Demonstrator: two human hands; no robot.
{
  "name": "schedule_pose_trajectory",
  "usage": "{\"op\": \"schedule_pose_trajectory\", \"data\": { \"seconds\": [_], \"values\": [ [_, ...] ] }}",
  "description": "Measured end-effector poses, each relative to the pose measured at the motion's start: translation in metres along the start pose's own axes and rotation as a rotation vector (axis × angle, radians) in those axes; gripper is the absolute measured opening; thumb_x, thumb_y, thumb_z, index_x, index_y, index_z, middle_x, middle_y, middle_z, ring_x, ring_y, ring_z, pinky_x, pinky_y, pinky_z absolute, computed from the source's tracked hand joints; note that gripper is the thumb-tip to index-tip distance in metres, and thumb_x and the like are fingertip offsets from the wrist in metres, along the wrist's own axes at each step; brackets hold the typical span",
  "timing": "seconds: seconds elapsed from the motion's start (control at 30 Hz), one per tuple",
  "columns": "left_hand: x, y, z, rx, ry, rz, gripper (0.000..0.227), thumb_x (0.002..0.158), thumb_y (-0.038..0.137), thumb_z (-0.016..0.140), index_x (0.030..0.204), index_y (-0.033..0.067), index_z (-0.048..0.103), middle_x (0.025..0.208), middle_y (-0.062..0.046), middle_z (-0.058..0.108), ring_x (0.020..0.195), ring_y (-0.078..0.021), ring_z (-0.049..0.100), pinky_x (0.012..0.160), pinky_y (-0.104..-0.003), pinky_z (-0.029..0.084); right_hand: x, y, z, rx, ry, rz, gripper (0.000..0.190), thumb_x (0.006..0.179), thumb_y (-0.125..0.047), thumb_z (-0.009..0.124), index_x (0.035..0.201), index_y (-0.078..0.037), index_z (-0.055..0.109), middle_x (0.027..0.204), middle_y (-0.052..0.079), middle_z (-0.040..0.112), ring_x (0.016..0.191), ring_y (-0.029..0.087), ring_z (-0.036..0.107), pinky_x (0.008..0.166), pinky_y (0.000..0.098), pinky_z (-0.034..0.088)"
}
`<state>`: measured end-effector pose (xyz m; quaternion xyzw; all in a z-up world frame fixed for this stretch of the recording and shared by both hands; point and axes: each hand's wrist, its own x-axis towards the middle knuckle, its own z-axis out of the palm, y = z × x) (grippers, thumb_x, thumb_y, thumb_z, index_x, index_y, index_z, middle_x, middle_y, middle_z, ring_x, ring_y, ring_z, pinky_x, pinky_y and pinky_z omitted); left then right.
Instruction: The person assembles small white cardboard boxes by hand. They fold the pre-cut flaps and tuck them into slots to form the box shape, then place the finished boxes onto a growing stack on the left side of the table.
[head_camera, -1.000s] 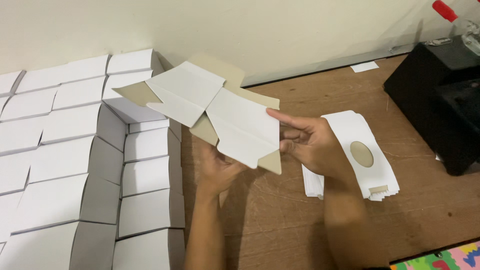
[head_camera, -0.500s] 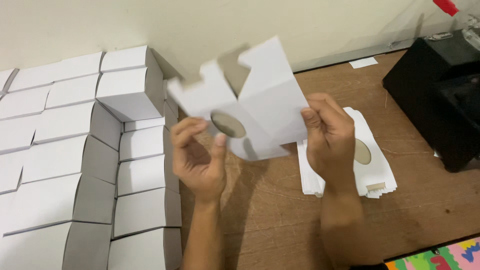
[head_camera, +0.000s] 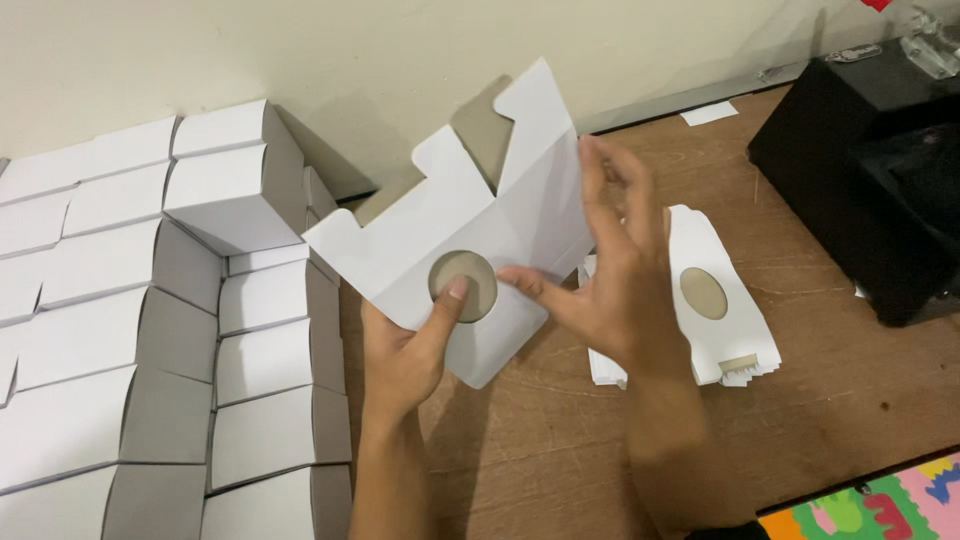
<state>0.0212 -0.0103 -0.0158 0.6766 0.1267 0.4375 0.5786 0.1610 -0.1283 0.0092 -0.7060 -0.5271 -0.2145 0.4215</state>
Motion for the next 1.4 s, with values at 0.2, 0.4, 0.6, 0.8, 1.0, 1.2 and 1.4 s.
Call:
{"op": "schedule_pose_trajectory", "data": {
  "seconds": [0.2,0.4,0.6,0.8,1.0,1.2,1.4],
  "values": [
    [-0.006,0.01,0.008,-0.048,-0.059,-0.012,0.014,0.087,0.013,0.062,0.098,0.0051,0.067,0.097,-0.005,0.069,0.092,-0.017,0.066,0.085,-0.029,0.056,-0.001,-0.006,0.0,0.163,-0.1,0.063,0.095,0.079,-0.041,0.078,0.149,-0.009,0.021,0.151,0.021,0.025,0.144,0.035,0.033,0.118,0.0459,0.033],
    [-0.008,0.003,0.003,-0.053,-0.077,0.005,0.022,0.088,0.012,0.062,0.109,0.0048,0.062,0.105,-0.006,0.066,0.1,-0.0189,0.064,0.091,-0.031,0.054,-0.001,-0.009,-0.004,0.267,-0.092,0.101,0.098,0.08,-0.029,0.081,0.15,-0.012,0.015,0.144,0.02,0.03,0.14,0.032,0.035,0.116,0.0402,0.035],
    [-0.009,-0.002,-0.001,0.059,0.007,0.047,0.024,0.086,0.013,0.064,0.108,0.0053,0.062,0.107,-0.005,0.065,0.103,-0.0195,0.063,0.094,-0.032,0.052,-0.001,-0.012,-0.002,0.248,-0.074,0.097,0.1,0.078,-0.027,0.084,0.149,-0.009,0.016,0.152,0.021,0.032,0.142,0.034,0.038,0.116,0.0401,0.036],
    [-0.008,-0.001,0.006,0.027,0.128,0.066,0.023,0.086,0.004,0.061,0.105,0.0084,0.05,0.088,-0.001,0.055,0.084,-0.0118,0.055,0.083,-0.027,0.048,-0.008,-0.013,0.002,0.201,-0.041,-0.003,0.091,0.08,-0.018,0.077,0.147,-0.003,0.018,0.153,0.02,0.031,0.146,0.038,0.034,0.122,0.0455,0.033],
    [-0.016,-0.028,-0.007,0.049,0.111,-0.028,0.114,0.079,0.006,0.071,0.146,0.0134,-0.022,0.088,-0.004,0.058,0.084,-0.0132,0.058,0.091,-0.031,0.049,-0.015,-0.022,-0.011,0.554,-0.182,-0.12,0.069,0.097,-0.024,0.055,0.148,-0.005,0.014,0.151,0.026,0.039,0.139,0.035,0.051,0.114,0.0368,0.049],
    [-0.009,-0.013,0.005,0.03,0.165,0.168,0.109,0.07,0.019,0.077,0.139,0.0221,-0.008,0.152,-0.016,0.019,0.131,-0.0221,0.035,0.11,-0.04,0.04,-0.014,-0.026,-0.024,0.563,-0.387,-0.053,0.051,0.099,-0.027,0.039,0.143,-0.004,0.027,0.132,0.012,0.059,0.066,0.015,0.056,0.068,0.0251,0.05],
    [-0.005,-0.014,0.012,0.041,0.202,0.289,0.094,0.077,0.045,0.067,0.14,0.0165,0.005,0.144,-0.016,0.03,0.137,-0.0229,0.031,0.12,-0.042,0.026,-0.024,-0.014,-0.023,0.484,-0.251,-0.05,0.023,0.095,-0.023,0.045,0.092,-0.001,0.051,0.067,0.003,0.048,0.053,0.017,0.044,0.048,0.0298,0.036]
  ]
}}
